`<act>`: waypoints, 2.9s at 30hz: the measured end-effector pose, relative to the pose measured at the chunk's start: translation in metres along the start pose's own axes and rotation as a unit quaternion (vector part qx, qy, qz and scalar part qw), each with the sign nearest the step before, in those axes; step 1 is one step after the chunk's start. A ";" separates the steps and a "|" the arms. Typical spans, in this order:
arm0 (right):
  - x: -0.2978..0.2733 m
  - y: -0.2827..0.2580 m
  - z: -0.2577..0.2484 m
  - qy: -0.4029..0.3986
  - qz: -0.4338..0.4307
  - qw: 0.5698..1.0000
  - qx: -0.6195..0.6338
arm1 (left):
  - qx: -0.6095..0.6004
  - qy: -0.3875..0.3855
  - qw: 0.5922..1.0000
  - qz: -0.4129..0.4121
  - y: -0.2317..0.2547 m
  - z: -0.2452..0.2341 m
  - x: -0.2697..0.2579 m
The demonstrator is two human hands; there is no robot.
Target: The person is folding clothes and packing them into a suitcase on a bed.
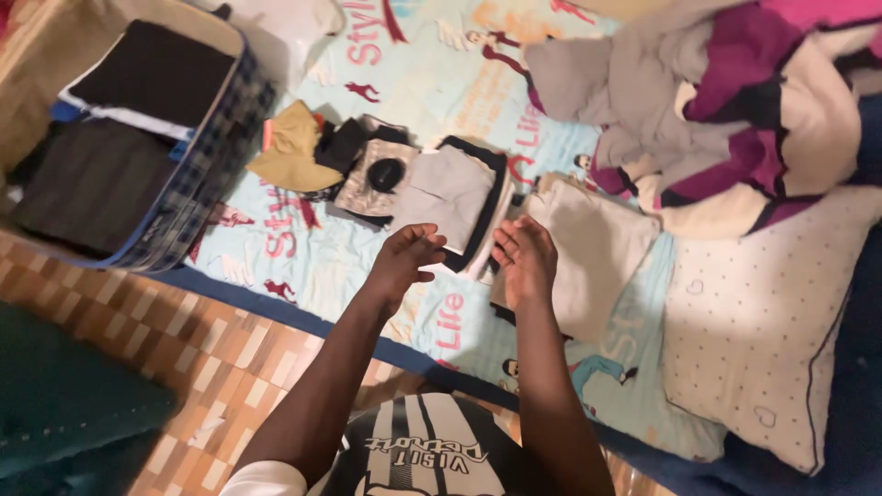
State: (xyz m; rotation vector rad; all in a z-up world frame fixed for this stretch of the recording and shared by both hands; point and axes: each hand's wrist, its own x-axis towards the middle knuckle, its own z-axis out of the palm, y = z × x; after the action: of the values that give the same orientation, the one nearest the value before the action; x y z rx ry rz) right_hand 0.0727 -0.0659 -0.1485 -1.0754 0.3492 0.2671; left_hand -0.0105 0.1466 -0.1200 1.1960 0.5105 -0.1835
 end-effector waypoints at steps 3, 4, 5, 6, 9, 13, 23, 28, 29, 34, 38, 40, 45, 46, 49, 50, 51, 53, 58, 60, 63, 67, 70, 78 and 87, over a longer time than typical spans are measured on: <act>-0.026 0.016 0.055 -0.040 0.005 0.999 -0.022 | -0.034 0.013 0.999 0.028 0.011 -0.038 -0.020; -0.038 0.025 0.078 -0.046 0.005 0.999 -0.027 | -0.039 0.017 0.999 0.031 0.015 -0.052 -0.025; -0.050 0.034 0.101 -0.054 0.011 0.997 -0.049 | -0.050 0.019 0.997 0.054 0.018 -0.067 -0.029; -0.063 0.043 0.120 -0.058 0.015 0.996 -0.070 | -0.061 0.016 0.995 0.075 0.021 -0.081 -0.033; -0.096 0.079 0.169 -0.099 0.020 0.994 -0.040 | -0.092 0.009 0.987 0.130 0.048 -0.128 -0.051; -0.122 0.124 0.222 -0.129 0.032 0.987 -0.087 | -0.124 0.029 0.980 0.155 0.077 -0.213 -0.090; -0.167 0.223 0.338 -0.230 0.076 0.956 -0.168 | -0.217 0.198 0.948 0.121 0.045 -0.372 -0.160; -0.169 0.260 0.376 -0.260 0.122 0.939 -0.191 | -0.247 0.243 0.930 0.117 0.035 -0.416 -0.170; -0.169 0.266 0.382 -0.266 0.133 0.934 -0.196 | -0.249 0.253 0.928 0.112 0.034 -0.423 -0.171; -0.142 0.293 0.428 -0.294 0.161 0.922 -0.194 | -0.236 0.286 0.922 0.108 0.048 -0.462 -0.154; -0.112 0.286 0.477 -0.303 0.159 0.927 -0.154 | -0.220 0.289 0.926 0.103 0.082 -0.486 -0.125; -0.096 0.280 0.497 -0.303 0.158 0.929 -0.143 | -0.221 0.286 0.927 0.105 0.099 -0.497 -0.109; -0.064 0.276 0.528 -0.319 0.149 0.927 -0.132 | -0.242 0.274 0.921 0.138 0.129 -0.516 -0.078; -0.058 0.278 0.530 -0.316 0.150 0.927 -0.133 | -0.242 0.273 0.921 0.135 0.130 -0.518 -0.072; -0.043 0.284 0.537 -0.293 0.157 0.933 -0.138 | -0.248 0.260 0.925 0.122 0.132 -0.528 -0.051; -0.039 0.285 0.539 -0.291 0.155 0.933 -0.146 | -0.251 0.256 0.927 0.114 0.131 -0.533 -0.042; -0.034 0.287 0.541 -0.290 0.153 0.932 -0.154 | -0.255 0.252 0.928 0.106 0.130 -0.538 -0.033; -0.025 0.290 0.545 -0.274 0.152 0.936 -0.158 | -0.259 0.243 0.930 0.090 0.138 -0.543 -0.020; 0.006 0.303 0.564 -0.222 0.146 0.949 -0.171 | -0.253 0.212 0.942 0.058 0.153 -0.576 0.031; 0.016 0.310 0.578 -0.192 0.128 0.958 -0.169 | -0.239 0.194 0.950 0.054 0.158 -0.597 0.054; 0.025 0.320 0.605 -0.148 0.122 0.966 -0.175 | -0.234 0.170 0.956 0.041 0.169 -0.634 0.084; 0.029 0.343 0.625 -0.122 0.143 0.969 -0.163 | -0.229 0.151 0.962 0.011 0.174 -0.683 0.120; 0.035 0.354 0.638 -0.141 0.146 0.969 -0.143 | -0.214 0.162 0.963 -0.009 0.175 -0.715 0.146; 0.040 0.360 0.612 -0.011 0.160 0.969 -0.188 | -0.145 0.111 0.982 -0.037 0.176 -0.712 0.192; 0.022 0.320 0.571 0.050 0.112 0.985 -0.120 | -0.102 -0.071 0.991 -0.058 0.178 -0.593 0.211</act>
State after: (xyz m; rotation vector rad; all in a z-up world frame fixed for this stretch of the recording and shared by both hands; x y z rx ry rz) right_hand 0.0560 0.5891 -0.1708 -1.2913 0.5401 0.4645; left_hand 0.0777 0.7857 -0.2290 0.9473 0.4615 -0.3061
